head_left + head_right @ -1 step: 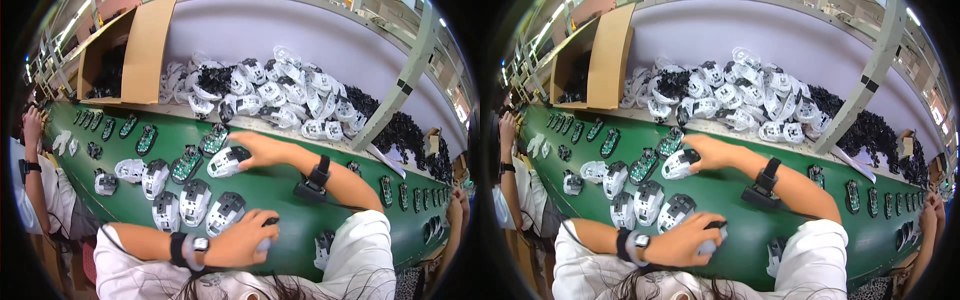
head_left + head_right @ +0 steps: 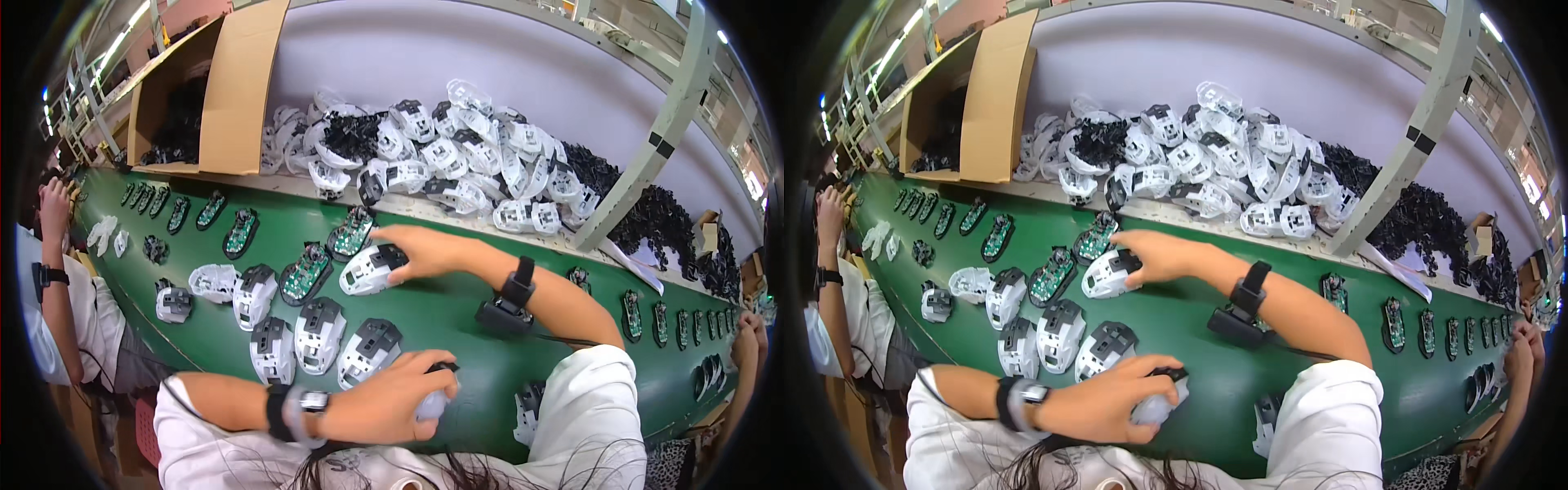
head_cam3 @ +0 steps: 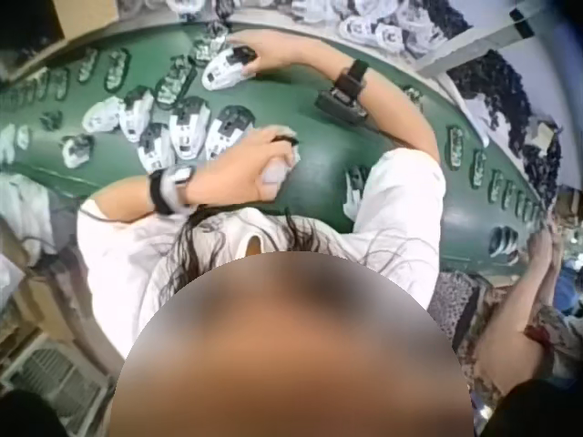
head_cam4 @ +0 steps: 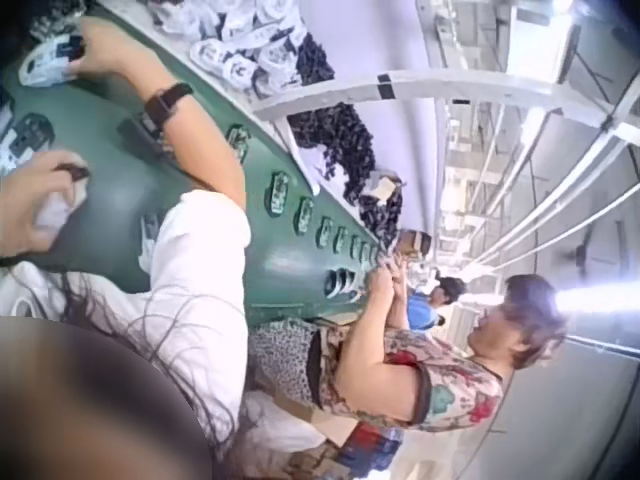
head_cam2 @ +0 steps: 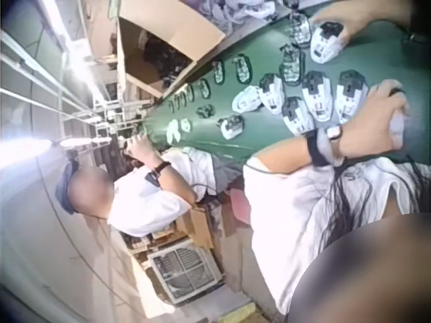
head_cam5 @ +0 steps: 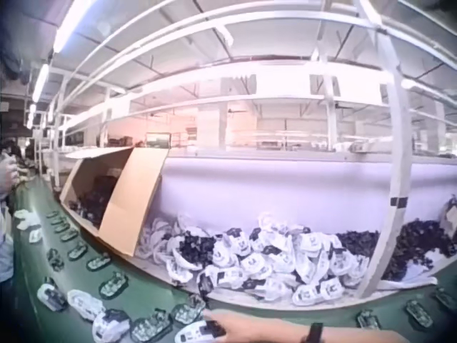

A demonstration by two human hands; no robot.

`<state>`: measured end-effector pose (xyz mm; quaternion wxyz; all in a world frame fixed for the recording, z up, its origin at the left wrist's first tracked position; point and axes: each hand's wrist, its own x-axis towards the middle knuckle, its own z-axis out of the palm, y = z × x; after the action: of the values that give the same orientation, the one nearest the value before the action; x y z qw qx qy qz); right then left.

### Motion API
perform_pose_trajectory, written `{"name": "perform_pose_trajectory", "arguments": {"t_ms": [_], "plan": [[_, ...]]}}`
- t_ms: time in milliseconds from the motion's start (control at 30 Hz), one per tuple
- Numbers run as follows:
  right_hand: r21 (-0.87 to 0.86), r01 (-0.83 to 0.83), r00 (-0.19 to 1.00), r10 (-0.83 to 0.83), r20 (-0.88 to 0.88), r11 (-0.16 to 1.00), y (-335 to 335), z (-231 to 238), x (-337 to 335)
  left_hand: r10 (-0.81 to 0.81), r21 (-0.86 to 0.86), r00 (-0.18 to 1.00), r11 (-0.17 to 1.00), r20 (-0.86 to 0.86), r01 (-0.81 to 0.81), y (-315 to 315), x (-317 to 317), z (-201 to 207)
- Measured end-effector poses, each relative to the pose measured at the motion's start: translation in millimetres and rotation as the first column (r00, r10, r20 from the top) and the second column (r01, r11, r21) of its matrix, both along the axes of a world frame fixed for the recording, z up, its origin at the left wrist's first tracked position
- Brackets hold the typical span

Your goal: The person assembles electronic devices on a green workbench. They pick up white plastic casings and black internal components, fit the components into the casings, and place the assembled units on the table. The process is repeated continuously with multiple units.

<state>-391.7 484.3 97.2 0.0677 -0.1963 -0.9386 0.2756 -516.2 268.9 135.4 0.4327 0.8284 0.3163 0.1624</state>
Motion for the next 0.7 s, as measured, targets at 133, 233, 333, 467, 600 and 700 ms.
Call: {"name": "perform_pose_trajectory", "arguments": {"t_ms": [133, 233, 333, 467, 600, 700], "plan": [[0.044, -0.005, 0.991, -0.001, 0.136, 0.999, -5, 1, 2, 0.175, 0.129, 0.965, 0.971, 0.193, -0.202, 46, -27, 63], [-0.086, 0.086, 0.996, -0.087, -0.014, 0.993, -16, -11, 17, 0.399, 0.383, 0.876, 0.79, 0.271, -0.478, 133, -26, 89], [0.04, 0.153, 0.986, -0.15, -0.069, 0.987, -36, 9, 37, 0.562, 0.398, 0.749, 0.634, 0.352, -0.663, 250, -28, 87], [0.151, 0.637, 0.746, -0.554, -0.37, 0.756, 9, 55, 80, 0.705, 0.391, 0.607, 0.475, 0.367, -0.788, 371, -12, 66], [0.369, 0.898, 0.427, -0.67, -0.607, 0.239, 114, 72, 119, 0.727, 0.601, 0.627, 0.376, 0.281, -0.705, 436, 38, 46], [0.503, 0.857, 0.473, -0.559, -0.681, 0.111, 160, 63, 114, 0.65, 0.612, 0.691, 0.417, 0.316, -0.672, 435, 25, 42]]}}
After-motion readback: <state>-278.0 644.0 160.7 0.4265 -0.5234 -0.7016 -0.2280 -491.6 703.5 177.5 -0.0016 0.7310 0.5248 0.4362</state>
